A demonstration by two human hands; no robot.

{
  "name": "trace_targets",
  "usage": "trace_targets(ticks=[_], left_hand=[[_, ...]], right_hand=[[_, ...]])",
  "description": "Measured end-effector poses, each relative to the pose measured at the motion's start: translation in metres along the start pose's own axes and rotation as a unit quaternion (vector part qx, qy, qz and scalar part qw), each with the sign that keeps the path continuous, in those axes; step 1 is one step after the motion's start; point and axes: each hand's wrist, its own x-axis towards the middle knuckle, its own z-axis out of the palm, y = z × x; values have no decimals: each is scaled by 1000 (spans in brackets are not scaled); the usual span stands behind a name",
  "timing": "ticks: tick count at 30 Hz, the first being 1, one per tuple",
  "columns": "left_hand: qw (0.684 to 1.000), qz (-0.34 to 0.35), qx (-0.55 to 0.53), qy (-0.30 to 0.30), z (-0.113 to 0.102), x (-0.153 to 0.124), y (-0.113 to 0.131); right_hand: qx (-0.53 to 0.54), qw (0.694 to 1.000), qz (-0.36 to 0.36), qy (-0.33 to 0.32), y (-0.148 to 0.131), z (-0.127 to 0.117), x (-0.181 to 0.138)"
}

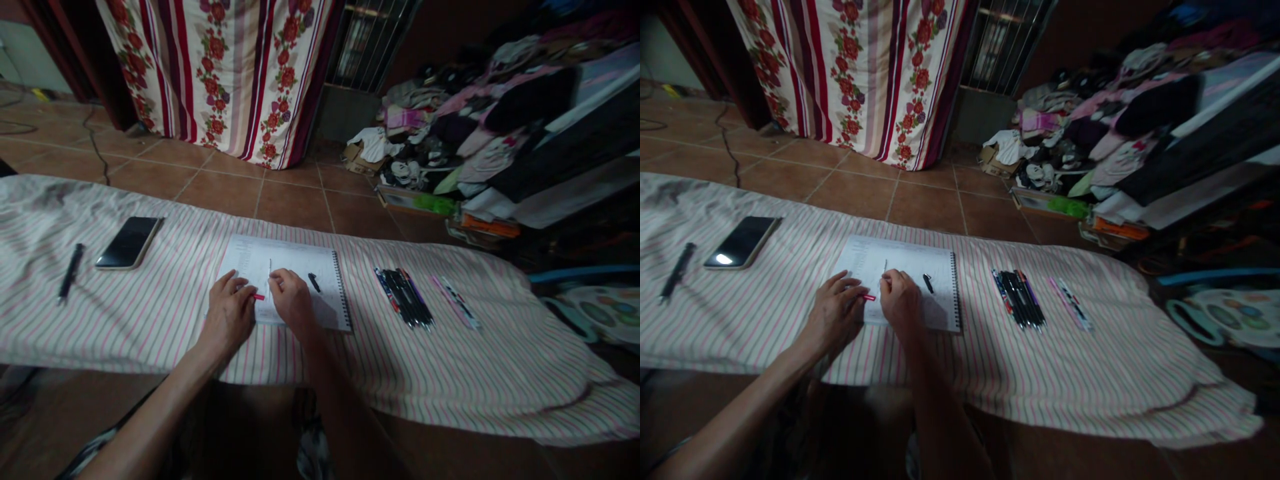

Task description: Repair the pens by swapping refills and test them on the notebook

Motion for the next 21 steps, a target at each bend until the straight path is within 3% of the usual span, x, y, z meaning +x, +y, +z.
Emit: trace_targets(ticks=[6, 21], left_hand=[[1000, 3, 0, -7, -2, 0, -1], [998, 33, -19, 55, 0, -4, -2]], right_hand=[[-12, 1000, 12, 5, 3, 1, 2], [-116, 992, 48, 8, -6, 9, 3]])
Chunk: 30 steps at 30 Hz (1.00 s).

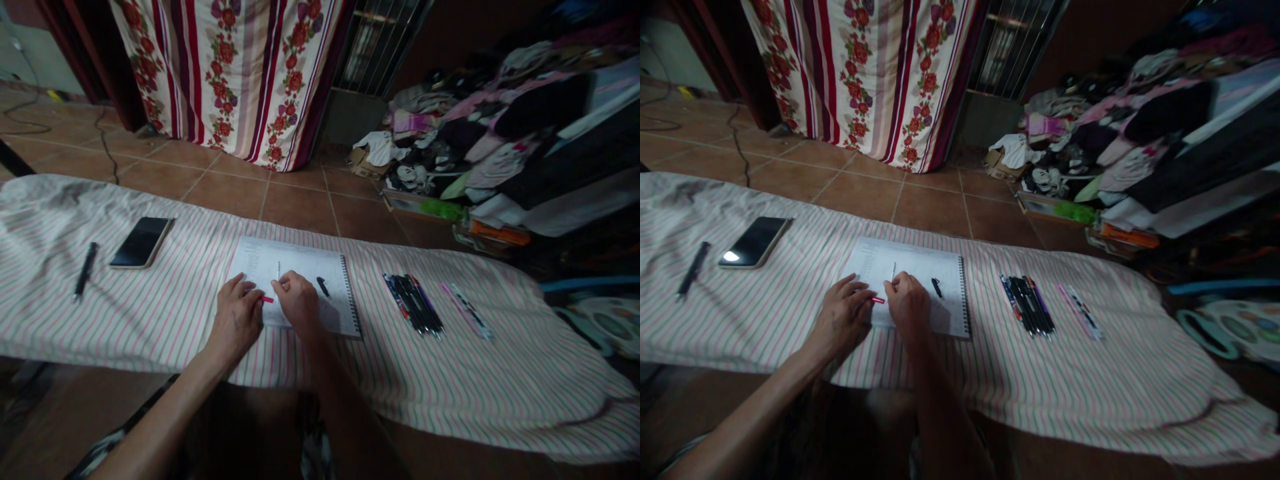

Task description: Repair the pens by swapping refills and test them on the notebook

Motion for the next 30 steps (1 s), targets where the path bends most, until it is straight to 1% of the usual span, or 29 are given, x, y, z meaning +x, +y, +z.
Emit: trace_targets(ticks=[13, 19, 26, 30], left_hand=[[1000, 10, -4, 4, 0, -1, 0], [1000, 17, -5, 17, 0, -1, 1], [1000, 22, -4, 13, 0, 0, 1], [1000, 24, -3, 14, 1, 0, 1]], right_hand=[[-37, 999, -2, 6, -1, 0, 2], [-22, 1000, -6, 4, 1, 1, 3], [-4, 1000, -10, 8, 1, 0, 1], [-11, 999, -24, 23, 0, 2, 0]])
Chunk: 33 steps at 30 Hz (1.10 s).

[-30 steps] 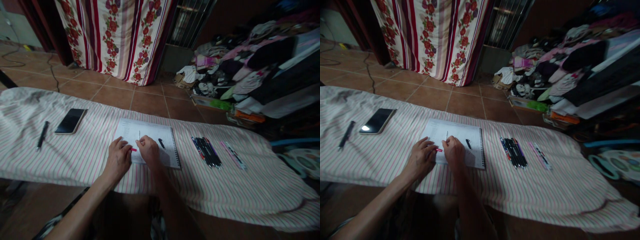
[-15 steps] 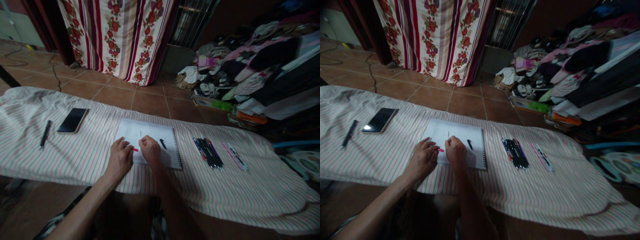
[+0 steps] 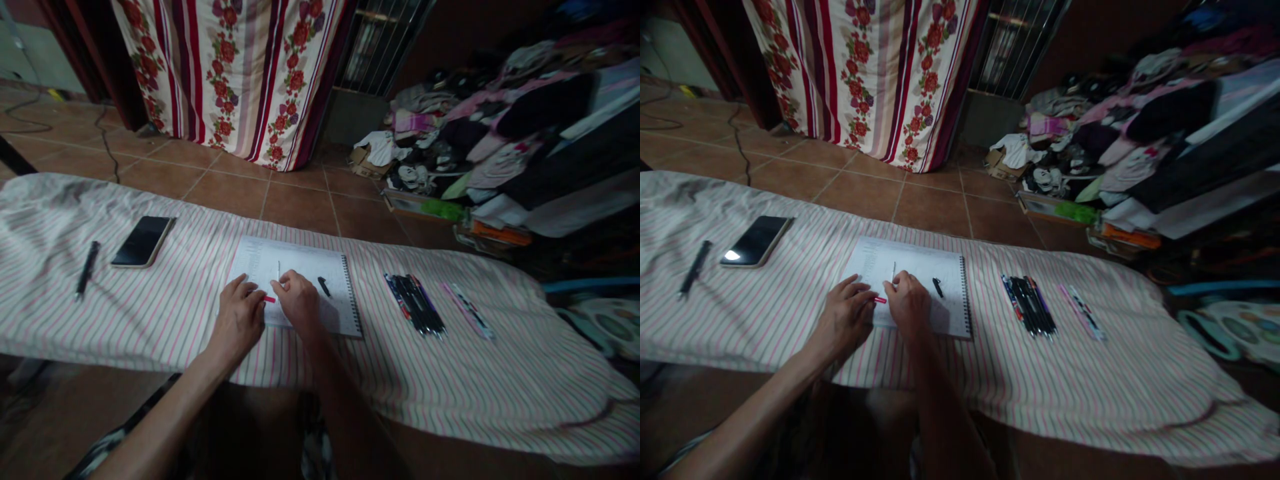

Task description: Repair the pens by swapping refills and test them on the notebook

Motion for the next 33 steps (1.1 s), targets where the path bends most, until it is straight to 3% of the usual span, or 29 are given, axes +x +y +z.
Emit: trace_targets(ticks=[15, 33], left_hand=[[1000, -14, -12, -11, -5, 0, 1], [1000, -16, 10, -15, 5, 8, 15]], right_hand=[[-34, 999, 31, -26, -5, -3, 2], [-65, 994, 66, -50, -8, -5, 7]])
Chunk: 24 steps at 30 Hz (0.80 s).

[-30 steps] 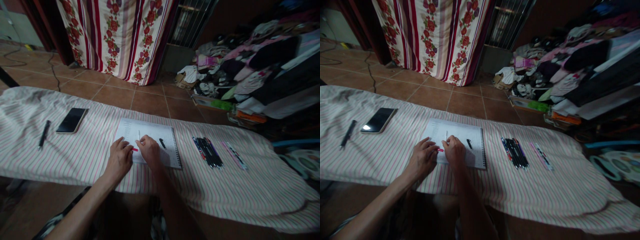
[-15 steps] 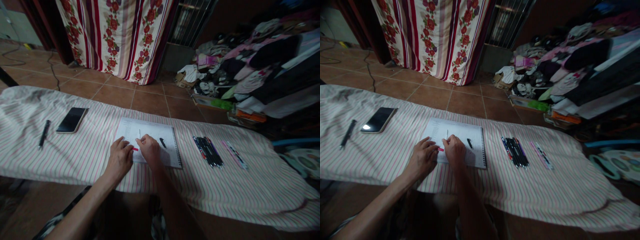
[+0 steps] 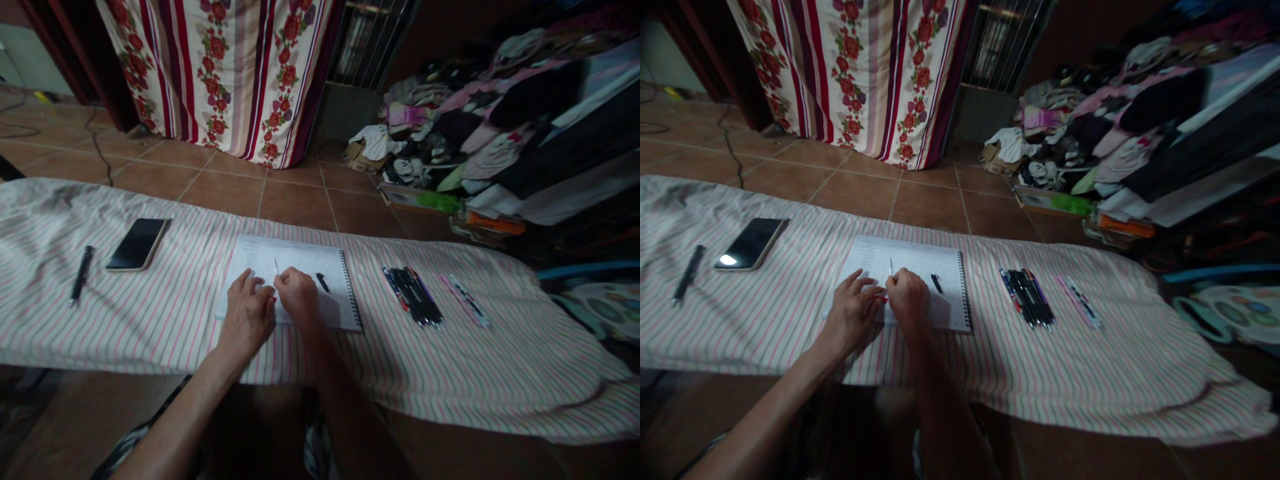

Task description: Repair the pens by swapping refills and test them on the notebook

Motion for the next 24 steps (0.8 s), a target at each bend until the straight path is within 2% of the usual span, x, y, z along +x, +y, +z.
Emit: trace_targets(ticks=[13, 18, 24], left_hand=[[999, 6, 18, -26, -5, -6, -19], [1000, 6, 11, -9, -5, -6, -17], [999, 26, 20, -23, -2, -4, -12]], right_hand=[[18, 999, -34, -5, 4, 1, -1], [0, 1000, -26, -3, 4, 2, 0], [11, 999, -37, 18, 4, 3, -1]])
